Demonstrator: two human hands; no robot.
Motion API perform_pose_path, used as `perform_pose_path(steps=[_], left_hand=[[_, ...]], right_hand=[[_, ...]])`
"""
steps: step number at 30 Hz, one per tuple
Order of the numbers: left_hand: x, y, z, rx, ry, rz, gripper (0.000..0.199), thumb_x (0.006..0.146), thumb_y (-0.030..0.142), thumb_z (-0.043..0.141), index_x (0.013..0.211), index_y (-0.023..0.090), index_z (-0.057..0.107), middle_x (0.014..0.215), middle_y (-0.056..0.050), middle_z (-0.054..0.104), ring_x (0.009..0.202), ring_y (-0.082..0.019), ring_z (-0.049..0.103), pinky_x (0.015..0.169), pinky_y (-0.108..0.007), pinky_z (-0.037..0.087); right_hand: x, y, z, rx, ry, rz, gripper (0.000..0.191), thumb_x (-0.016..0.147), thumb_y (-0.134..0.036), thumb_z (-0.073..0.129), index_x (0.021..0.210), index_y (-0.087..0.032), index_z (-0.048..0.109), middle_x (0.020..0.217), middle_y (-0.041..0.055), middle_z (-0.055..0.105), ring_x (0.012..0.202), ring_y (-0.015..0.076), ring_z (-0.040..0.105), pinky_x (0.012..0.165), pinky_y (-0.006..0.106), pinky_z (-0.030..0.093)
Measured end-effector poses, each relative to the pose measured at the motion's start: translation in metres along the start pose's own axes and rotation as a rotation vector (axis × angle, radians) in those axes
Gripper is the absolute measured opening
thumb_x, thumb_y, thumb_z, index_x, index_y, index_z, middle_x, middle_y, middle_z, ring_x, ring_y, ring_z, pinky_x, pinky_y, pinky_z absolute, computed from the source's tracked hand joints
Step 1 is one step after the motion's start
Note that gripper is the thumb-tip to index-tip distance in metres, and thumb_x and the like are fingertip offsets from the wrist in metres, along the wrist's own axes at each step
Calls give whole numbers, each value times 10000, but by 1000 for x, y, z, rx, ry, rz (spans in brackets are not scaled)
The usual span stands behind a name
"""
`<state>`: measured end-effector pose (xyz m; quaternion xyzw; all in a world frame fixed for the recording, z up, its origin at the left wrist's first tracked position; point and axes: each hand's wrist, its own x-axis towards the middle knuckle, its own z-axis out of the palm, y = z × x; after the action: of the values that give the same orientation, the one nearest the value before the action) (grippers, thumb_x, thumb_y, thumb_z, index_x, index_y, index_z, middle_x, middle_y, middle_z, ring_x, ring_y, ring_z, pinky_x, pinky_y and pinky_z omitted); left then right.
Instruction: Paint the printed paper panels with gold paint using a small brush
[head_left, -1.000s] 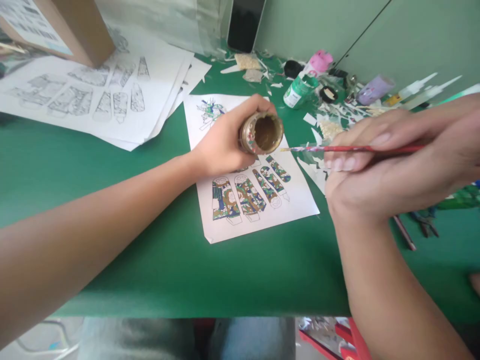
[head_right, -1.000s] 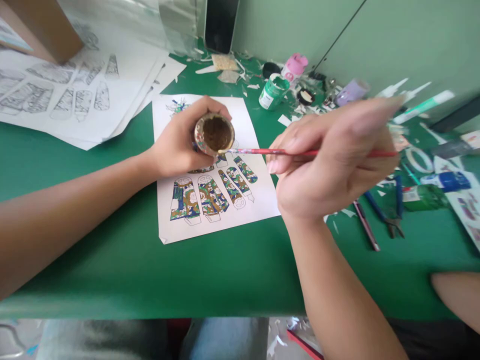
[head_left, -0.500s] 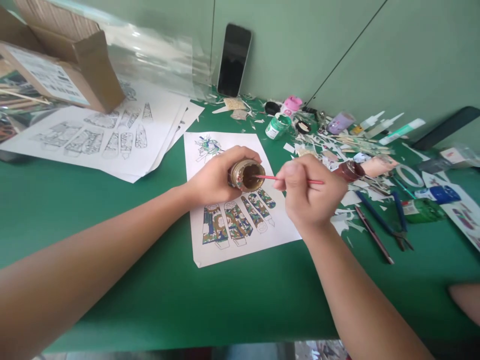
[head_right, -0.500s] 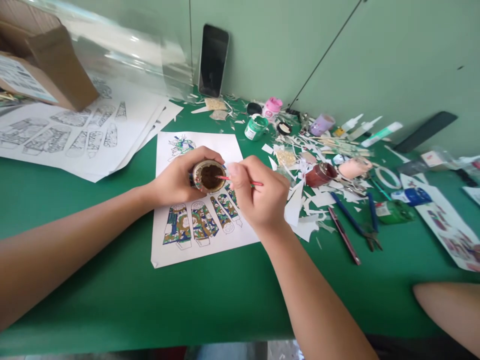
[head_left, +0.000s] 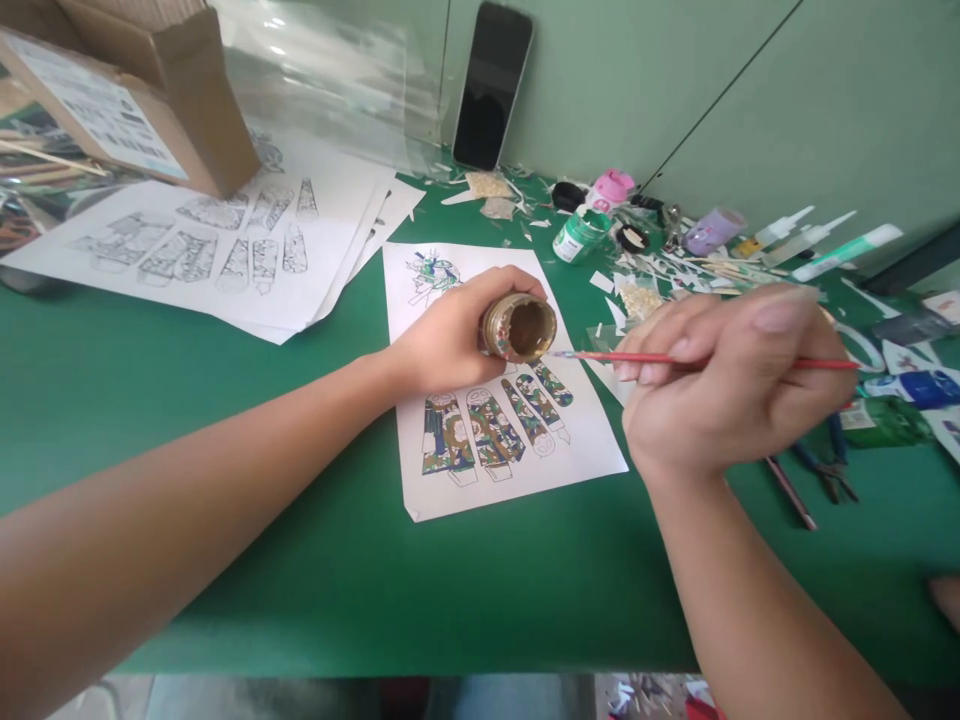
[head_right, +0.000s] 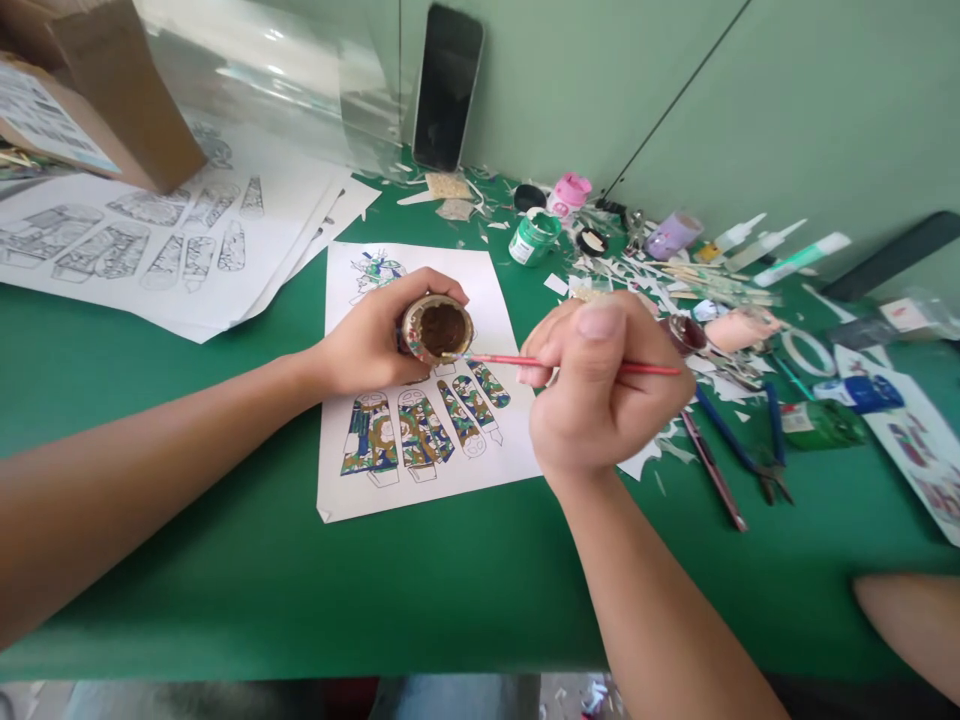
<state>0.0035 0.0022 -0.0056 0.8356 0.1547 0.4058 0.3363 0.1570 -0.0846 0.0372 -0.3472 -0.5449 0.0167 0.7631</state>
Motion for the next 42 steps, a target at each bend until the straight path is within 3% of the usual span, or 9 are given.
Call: perform_pose_path(steps=[3, 9, 12, 18, 27, 35, 42], left_hand=[[1, 0, 1, 2, 8, -2, 550, 571, 116, 545, 1117, 183, 553, 1145, -58, 649, 1033, -233, 631, 898, -364, 525], [2, 4, 1, 11, 15, -46, 512, 589, 130, 588, 1094, 209, 552, 1127, -52, 661, 1013, -249, 637, 886, -401, 545], [3, 5, 1, 9, 11, -57, 467, 631, 175, 651, 1084, 220, 550, 1113, -43, 662, 996, -249, 642, 865, -402, 553], [4, 0, 2, 12, 20, -18, 431, 696, 280, 682, 1093, 209, 530, 1093, -40, 652, 1006, -257, 649, 850, -399, 554], [8, -5, 3, -9, 3, 48, 388, 717, 267, 688, 1061, 212, 518, 1073, -68, 658, 909, -210, 602, 803, -404, 528], [10, -1, 4, -40, -3, 13, 374, 718, 332, 698, 1031, 244, 514, 1072, -58, 660, 919, -212, 585, 771, -410, 504], [9, 3, 5, -34, 9, 12, 338, 709, 275, 647, 999, 214, 483, 1043, -67, 633, 927, -203, 589, 784, -394, 495]], right_hand=[[-5, -5, 2, 85, -49, 93, 441, 912, -351, 608, 513, -209, 484, 430, -70, 366, 306, 63, 407, 309, 249, 311], [-30, -10, 2, 178, -301, 409, 400, 905, -305, 629, 533, -194, 532, 416, -75, 451, 299, 68, 448, 313, 236, 316], [-40, -10, 3, 135, -388, 440, 444, 926, -336, 609, 519, -191, 509, 403, -76, 444, 323, 53, 451, 350, 215, 341], [-46, -9, 4, 95, -435, 545, 489, 932, -394, 600, 503, -194, 479, 381, -74, 426, 325, 51, 439, 356, 223, 337], [-45, -9, 5, 38, -461, 481, 508, 935, -409, 589, 482, -209, 477, 372, -69, 419, 338, 55, 446, 371, 238, 347], [-45, -11, 6, 46, -457, 489, 507, 914, -423, 623, 473, -222, 474, 376, -63, 425, 340, 76, 446, 383, 272, 352], [-47, -10, 5, 35, -466, 478, 511, 916, -417, 625, 470, -220, 471, 407, -49, 434, 358, 73, 453, 388, 270, 342]])
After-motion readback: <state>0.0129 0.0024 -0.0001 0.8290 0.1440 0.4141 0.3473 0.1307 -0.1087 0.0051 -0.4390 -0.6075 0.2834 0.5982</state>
